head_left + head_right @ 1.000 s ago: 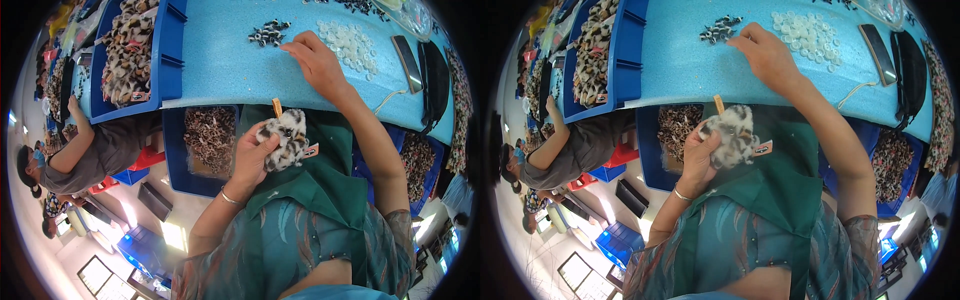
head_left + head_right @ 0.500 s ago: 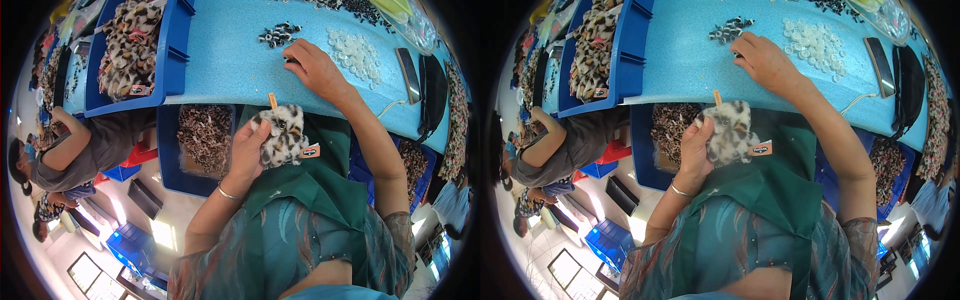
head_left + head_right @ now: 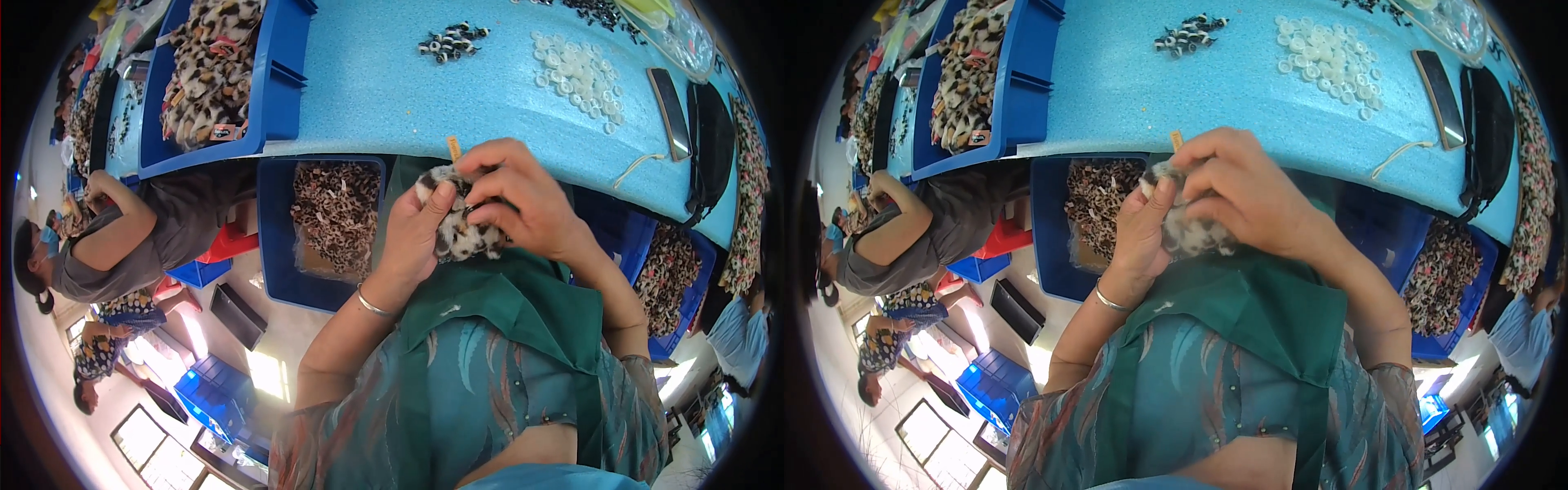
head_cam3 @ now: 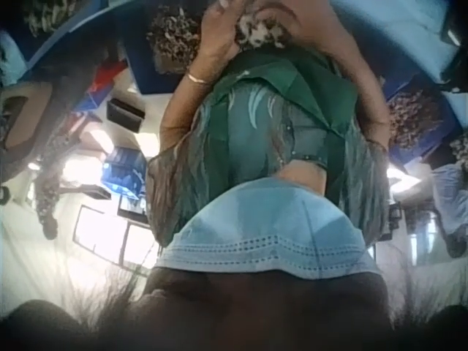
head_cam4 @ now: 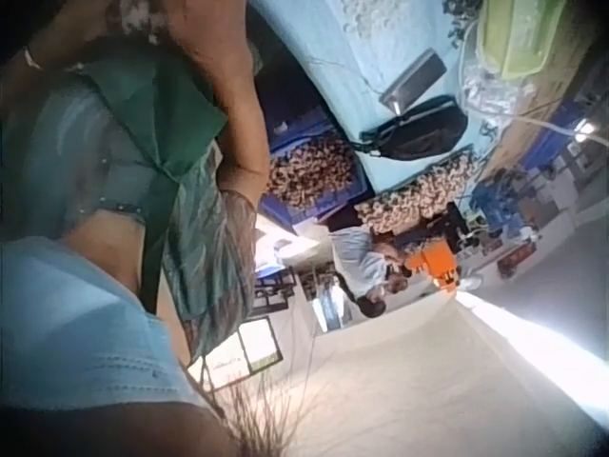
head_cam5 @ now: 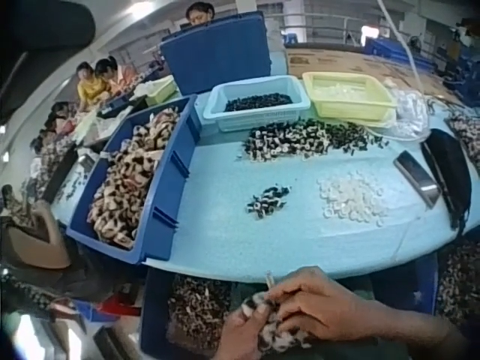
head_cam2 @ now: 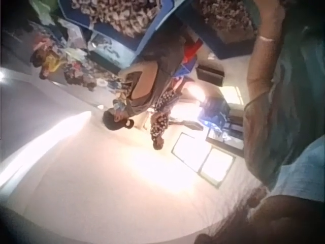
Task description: The person assembles small leopard-print plush toy parts by hand, attaching plastic eyes, plastic noses, and tags to the toy parts.
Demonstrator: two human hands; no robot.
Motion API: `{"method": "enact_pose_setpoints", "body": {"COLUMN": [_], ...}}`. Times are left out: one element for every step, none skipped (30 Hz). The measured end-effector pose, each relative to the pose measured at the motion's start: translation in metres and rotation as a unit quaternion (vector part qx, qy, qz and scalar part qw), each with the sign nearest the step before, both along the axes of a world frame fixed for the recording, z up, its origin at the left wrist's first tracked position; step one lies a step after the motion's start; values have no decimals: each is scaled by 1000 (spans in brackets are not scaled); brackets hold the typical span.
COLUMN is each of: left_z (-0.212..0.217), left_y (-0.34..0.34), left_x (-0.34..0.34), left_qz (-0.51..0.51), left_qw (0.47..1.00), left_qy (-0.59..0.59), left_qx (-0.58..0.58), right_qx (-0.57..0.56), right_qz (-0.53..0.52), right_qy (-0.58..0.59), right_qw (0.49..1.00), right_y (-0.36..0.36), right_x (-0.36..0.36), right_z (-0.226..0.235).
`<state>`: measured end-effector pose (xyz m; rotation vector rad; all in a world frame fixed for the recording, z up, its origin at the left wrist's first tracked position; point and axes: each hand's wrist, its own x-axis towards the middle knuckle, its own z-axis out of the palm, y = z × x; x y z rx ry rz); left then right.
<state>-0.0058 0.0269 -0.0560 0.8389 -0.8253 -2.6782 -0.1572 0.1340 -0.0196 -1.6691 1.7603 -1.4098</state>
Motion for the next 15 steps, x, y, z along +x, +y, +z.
{"method": "enact_pose_setpoints", "body": {"left_z": [-1,1,4,6,7,8,8,7,7,7,8,9,10,10,10], "left_y": [0,-1,-3,-4,-4,-4,-4,-3,-3,-2,-1,1,3,4,4], "left_x": [1,2,4,6,8,11,12,13,14,16,16,15,14,14,14], "left_qz": [-19,-22,-40,-56,-57,-70,-83,-83,-81,-77,-74,-61,-48,-47,-43], "left_qw": [1000,1000,998,995,995,995,995,995,995,996,996,998,998,998,999], "left_qy": [0,-1,19,38,37,44,53,53,42,29,29,28,28,28,23], "left_qx": [8,7,42,76,75,51,26,25,31,36,34,19,5,5,-8], "right_qx": [0,0,1,3,1,4,7,6,21,35,33,12,-7,-7,21], "right_qz": [17,13,13,13,13,21,30,31,37,46,49,59,68,69,58], "right_qy": [-13,-13,-37,-61,-61,-72,-81,-80,-103,-126,-127,-144,-161,-161,-131], "right_qw": [1000,1000,999,998,998,997,996,996,994,990,990,988,985,985,990], "right_y": [3,6,9,11,12,12,12,12,13,12,11,11,12,12,12], "right_x": [4,5,5,6,6,6,5,4,3,3,3,4,5,7,11], "right_z": [-5,-7,-9,-10,-12,-14,-14,-14,-13,-12,-11,-8,-6,-3,0]}}
